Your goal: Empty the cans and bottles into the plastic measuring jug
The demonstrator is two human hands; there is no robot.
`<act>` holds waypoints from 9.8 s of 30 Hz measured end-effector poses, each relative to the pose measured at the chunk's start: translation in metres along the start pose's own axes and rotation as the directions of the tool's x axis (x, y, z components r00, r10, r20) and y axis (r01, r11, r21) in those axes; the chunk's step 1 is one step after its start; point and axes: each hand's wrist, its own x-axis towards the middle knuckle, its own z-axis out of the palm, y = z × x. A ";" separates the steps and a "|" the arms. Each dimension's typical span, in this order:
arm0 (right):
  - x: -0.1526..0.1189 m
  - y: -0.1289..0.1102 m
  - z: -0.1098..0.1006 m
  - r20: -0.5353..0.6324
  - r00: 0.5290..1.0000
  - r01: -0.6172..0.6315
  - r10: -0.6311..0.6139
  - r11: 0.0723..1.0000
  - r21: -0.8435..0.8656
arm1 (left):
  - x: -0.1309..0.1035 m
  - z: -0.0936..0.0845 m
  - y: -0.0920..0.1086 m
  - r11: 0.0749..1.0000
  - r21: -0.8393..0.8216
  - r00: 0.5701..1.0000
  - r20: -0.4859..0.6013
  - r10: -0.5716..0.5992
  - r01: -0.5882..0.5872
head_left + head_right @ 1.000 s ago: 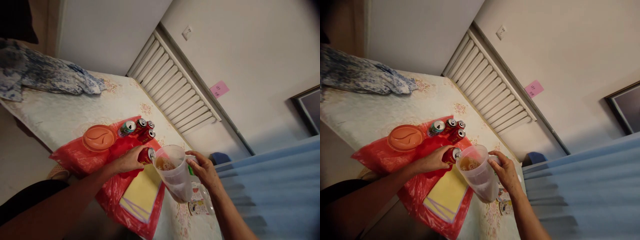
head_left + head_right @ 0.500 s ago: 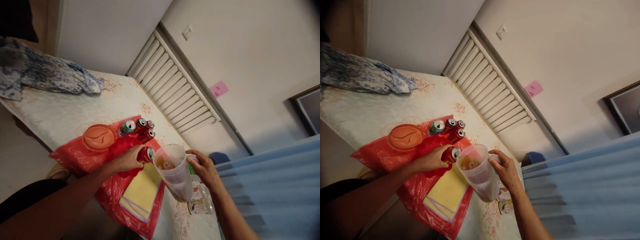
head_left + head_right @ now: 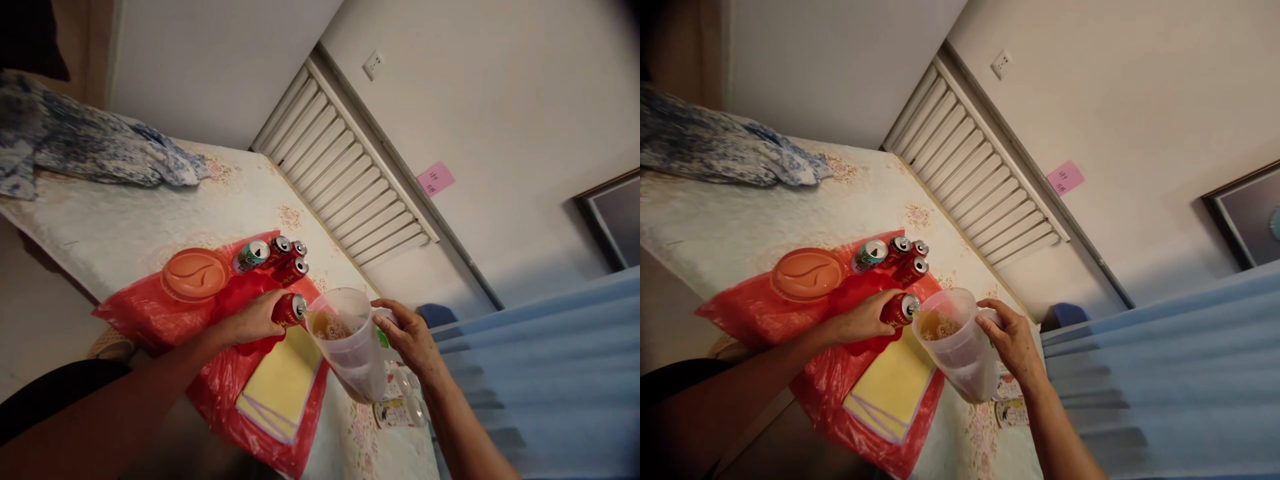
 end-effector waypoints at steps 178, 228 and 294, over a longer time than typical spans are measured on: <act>-0.106 0.093 0.164 -0.364 0.829 -0.081 0.425 0.734 0.674 | -0.045 0.090 -0.033 0.932 0.141 0.936 0.164 0.310 -0.333; -0.024 0.263 0.195 -0.586 0.685 -0.068 0.432 0.839 0.540 | -0.077 0.100 -0.048 0.443 0.860 0.956 0.155 0.248 -0.254; -0.002 0.282 0.224 -0.616 0.710 -0.108 0.341 0.917 0.383 | -0.081 0.097 -0.053 0.345 0.900 0.919 0.131 0.373 -0.268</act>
